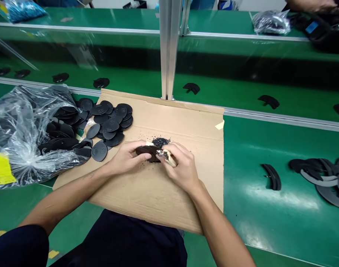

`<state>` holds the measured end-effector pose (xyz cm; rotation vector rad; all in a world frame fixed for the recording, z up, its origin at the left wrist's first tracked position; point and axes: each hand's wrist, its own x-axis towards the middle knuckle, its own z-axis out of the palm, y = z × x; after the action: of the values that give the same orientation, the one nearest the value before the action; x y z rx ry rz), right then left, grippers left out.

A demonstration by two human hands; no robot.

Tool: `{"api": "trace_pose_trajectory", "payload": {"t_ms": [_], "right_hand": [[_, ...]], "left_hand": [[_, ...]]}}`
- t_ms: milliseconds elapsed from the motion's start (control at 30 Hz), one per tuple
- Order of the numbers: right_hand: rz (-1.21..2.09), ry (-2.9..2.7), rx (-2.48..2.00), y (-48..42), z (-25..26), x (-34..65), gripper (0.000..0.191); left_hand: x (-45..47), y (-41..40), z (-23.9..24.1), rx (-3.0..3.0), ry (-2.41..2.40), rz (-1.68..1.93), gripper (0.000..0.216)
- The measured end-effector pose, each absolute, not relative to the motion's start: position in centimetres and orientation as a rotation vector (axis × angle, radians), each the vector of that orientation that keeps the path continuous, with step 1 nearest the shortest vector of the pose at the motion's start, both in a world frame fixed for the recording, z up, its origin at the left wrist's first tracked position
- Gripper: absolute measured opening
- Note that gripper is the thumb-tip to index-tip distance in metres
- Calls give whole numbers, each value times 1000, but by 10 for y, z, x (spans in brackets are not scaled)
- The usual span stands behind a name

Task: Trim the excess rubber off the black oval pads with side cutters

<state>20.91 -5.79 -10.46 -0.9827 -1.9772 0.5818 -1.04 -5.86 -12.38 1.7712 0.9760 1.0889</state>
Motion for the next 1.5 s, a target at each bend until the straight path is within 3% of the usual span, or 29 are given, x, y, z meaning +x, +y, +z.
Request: {"api": "trace_pose_trajectory", "payload": {"t_ms": [133,200,333,467,600,900,1033,1200,1300,1500], "right_hand": [[402,-2013,-864,-57,-106,210,11],[283,-2027,-815,-54,-107,212,14],[75,-2049,-824,-48,-114,216,14],[27,-2062,-911,-50,-121,217,12],[38,-2111,-911,-56,-124,216,16],[52,-2134,-982,-62,-131,213,18],[27,-2180,-974,-67,-131,211,14],[23,-2259,-946,-72,-130,210,9],[34,-2297,-962,-73,-131,210,11],[-27,-2261,-1016,-70,-132,213,16]], "left_hand": [[-17,-43,-116,1594,827,901,75],[-21,-28,-103,1632,790,744,68],[-31,8,-66,1979,741,474,29],[-39,66,-44,2382,1126,538,17],[-35,133,-48,2341,1704,575,22],[-33,172,-69,2236,1938,263,24],[-34,152,-52,2336,1716,133,20],[20,120,-37,2478,899,14,33],[80,125,-45,2659,1277,-65,22],[151,169,-76,2455,1732,-65,36]]}}
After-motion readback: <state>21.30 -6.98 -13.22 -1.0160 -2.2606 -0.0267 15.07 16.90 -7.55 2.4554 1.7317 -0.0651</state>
